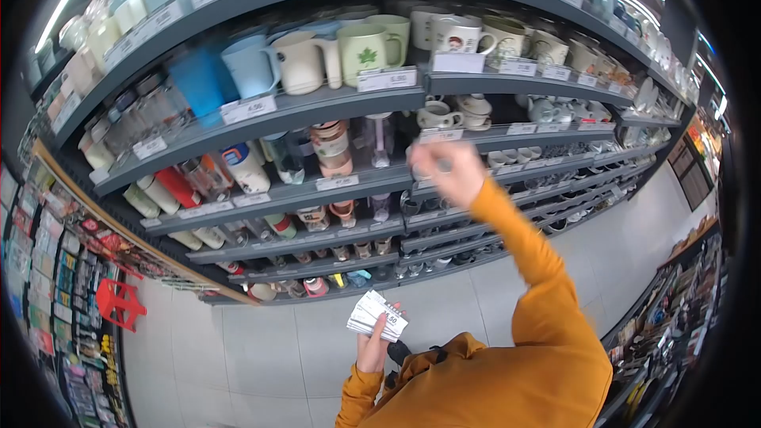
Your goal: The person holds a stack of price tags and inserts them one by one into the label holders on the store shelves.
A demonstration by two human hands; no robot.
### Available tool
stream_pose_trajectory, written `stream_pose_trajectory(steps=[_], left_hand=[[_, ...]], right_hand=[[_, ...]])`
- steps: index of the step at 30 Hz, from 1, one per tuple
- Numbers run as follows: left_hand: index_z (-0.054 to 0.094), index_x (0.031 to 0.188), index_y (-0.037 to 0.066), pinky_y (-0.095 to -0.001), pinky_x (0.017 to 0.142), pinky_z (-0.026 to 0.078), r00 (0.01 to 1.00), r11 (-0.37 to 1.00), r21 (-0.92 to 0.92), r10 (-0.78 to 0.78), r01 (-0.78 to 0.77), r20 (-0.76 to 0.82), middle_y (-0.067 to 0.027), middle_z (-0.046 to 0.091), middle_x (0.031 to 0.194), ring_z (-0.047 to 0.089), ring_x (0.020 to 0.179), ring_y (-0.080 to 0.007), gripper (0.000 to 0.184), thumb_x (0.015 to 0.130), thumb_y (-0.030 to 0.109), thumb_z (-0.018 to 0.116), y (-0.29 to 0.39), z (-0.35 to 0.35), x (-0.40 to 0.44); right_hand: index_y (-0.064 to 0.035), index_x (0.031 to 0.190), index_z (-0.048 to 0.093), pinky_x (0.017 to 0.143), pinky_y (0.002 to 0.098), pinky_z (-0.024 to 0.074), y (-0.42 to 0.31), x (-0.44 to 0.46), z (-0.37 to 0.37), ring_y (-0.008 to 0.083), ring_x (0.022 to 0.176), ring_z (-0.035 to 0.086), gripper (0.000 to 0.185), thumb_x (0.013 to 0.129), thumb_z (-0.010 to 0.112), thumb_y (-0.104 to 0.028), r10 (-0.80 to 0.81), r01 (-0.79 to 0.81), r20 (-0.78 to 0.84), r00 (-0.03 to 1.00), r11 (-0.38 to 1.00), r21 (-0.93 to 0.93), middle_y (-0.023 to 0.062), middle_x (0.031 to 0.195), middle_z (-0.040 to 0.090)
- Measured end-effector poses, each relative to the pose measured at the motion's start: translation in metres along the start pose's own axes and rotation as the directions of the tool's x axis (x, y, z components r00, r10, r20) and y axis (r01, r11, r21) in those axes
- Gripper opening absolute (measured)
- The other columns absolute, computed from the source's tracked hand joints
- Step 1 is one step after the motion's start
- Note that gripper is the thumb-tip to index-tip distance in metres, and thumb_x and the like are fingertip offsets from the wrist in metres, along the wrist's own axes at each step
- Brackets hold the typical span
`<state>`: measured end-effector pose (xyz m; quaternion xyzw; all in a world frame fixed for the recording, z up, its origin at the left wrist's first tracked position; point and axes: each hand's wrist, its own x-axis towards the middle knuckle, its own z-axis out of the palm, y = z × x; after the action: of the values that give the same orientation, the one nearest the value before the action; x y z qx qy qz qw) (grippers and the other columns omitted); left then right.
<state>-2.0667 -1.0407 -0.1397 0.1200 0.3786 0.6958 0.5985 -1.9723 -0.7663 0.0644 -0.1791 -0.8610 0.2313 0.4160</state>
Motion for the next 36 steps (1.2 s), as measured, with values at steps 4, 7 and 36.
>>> stream_pose_trajectory(steps=[4, 7, 36], left_hand=[[0.044, 0.129, -0.001, -0.0371, 0.091, 0.049, 0.994, 0.999, -0.021, 0.022, -0.025, -0.105, -0.0150, 0.057, 0.120, 0.059, 0.110, -0.0280, 0.035, 0.097, 0.009, 0.051, -0.017, 0.025, 0.002], [0.047, 0.125, -0.001, -0.0326, 0.088, 0.050, 0.992, 1.000, 0.026, -0.004, 0.008, -0.125, -0.0096, 0.059, 0.113, 0.060, 0.105, -0.0209, 0.033, 0.094, 0.005, 0.057, -0.043, 0.033, 0.009], [0.056, 0.117, 0.001, -0.0300, 0.082, 0.052, 0.988, 0.980, 0.135, -0.142, 0.150, -0.064, -0.0084, 0.063, 0.108, 0.064, 0.099, -0.0197, 0.027, 0.096, 0.017, 0.056, -0.315, 0.278, -0.054]], right_hand=[[-0.0073, 0.088, 0.066, 0.063, 0.0267, 0.0487, 0.010, -0.147, 0.046, 0.0107, 0.068, 0.059, 0.029, 0.086, 0.069, -0.036, 0.323, -0.437, 0.441, 0.838, 0.880, 0.186, 0.0041, 0.075, 0.065], [-0.0065, 0.092, 0.067, 0.067, 0.0232, 0.0492, 0.015, -0.219, 0.040, 0.0091, 0.078, 0.062, 0.027, 0.081, 0.076, -0.030, 0.501, -0.652, 0.480, 0.720, 0.725, 0.222, 0.0023, 0.083, 0.067], [0.0040, 0.100, 0.062, 0.073, 0.0242, 0.0498, 0.078, -0.431, -0.263, 0.0078, 0.085, 0.061, 0.020, 0.090, 0.065, -0.013, 0.665, -0.674, 0.220, 0.714, 0.566, 0.475, 0.0056, 0.091, 0.066]])
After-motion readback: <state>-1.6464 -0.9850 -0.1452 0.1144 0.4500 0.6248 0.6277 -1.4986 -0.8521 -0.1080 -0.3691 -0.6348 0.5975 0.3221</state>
